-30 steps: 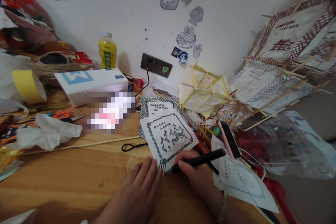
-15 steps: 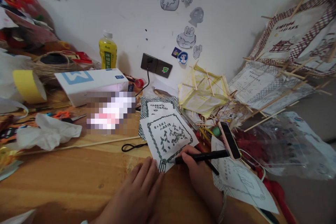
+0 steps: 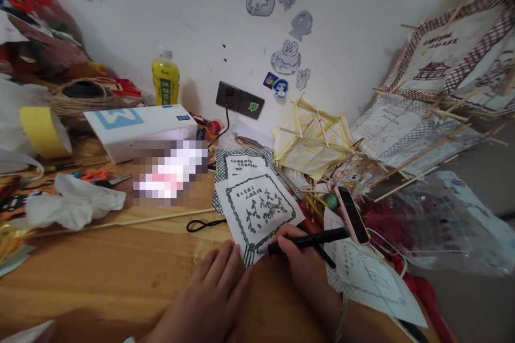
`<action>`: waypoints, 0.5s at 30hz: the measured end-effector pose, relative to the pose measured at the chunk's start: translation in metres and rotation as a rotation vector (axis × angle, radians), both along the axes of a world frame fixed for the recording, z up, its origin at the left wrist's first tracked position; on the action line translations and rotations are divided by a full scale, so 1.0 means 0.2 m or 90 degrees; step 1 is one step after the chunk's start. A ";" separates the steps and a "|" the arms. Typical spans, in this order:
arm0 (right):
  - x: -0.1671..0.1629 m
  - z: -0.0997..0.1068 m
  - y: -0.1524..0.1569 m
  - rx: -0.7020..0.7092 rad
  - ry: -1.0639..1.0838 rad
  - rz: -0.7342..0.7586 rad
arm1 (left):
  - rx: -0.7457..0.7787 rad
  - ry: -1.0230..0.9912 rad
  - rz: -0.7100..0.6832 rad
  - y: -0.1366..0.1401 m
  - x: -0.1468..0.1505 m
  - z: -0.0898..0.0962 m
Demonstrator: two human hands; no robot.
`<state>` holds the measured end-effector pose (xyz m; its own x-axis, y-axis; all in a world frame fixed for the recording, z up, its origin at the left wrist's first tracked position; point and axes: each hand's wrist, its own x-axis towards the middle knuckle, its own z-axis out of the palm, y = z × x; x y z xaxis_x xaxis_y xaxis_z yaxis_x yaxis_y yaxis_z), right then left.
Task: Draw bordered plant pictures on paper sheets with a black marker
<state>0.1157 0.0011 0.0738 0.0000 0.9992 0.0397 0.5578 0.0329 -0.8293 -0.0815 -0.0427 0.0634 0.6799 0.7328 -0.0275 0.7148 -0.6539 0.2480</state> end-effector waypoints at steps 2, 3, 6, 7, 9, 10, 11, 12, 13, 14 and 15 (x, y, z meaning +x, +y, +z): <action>-0.01 0.01 0.00 0.005 0.016 0.005 | 0.005 -0.011 -0.002 0.00 0.00 0.00; -0.01 0.01 0.00 0.009 0.019 0.006 | 0.008 -0.014 -0.003 0.00 0.00 0.00; 0.00 0.00 0.00 0.020 0.019 0.010 | 0.005 -0.002 -0.003 0.00 0.00 0.01; 0.00 0.00 0.00 0.020 0.023 0.012 | 0.000 0.006 -0.002 0.00 0.00 0.01; 0.01 -0.01 0.00 0.015 0.035 0.017 | -0.006 0.017 0.000 0.00 0.00 0.01; 0.01 -0.01 0.00 0.012 0.038 0.019 | -0.007 0.016 0.001 0.00 0.01 0.02; 0.01 -0.01 0.00 0.011 0.038 0.020 | -0.006 0.013 0.002 0.00 0.01 0.02; 0.00 -0.01 0.00 0.012 0.035 0.020 | -0.005 0.009 0.003 0.00 0.01 0.02; 0.00 -0.01 0.00 0.015 0.033 0.022 | -0.004 0.006 0.002 0.01 0.01 0.02; 0.00 -0.01 0.00 0.015 0.036 0.027 | -0.002 0.004 0.000 0.01 0.01 0.02; 0.00 -0.01 0.00 0.013 0.046 0.034 | 0.000 0.005 0.000 0.01 0.01 0.02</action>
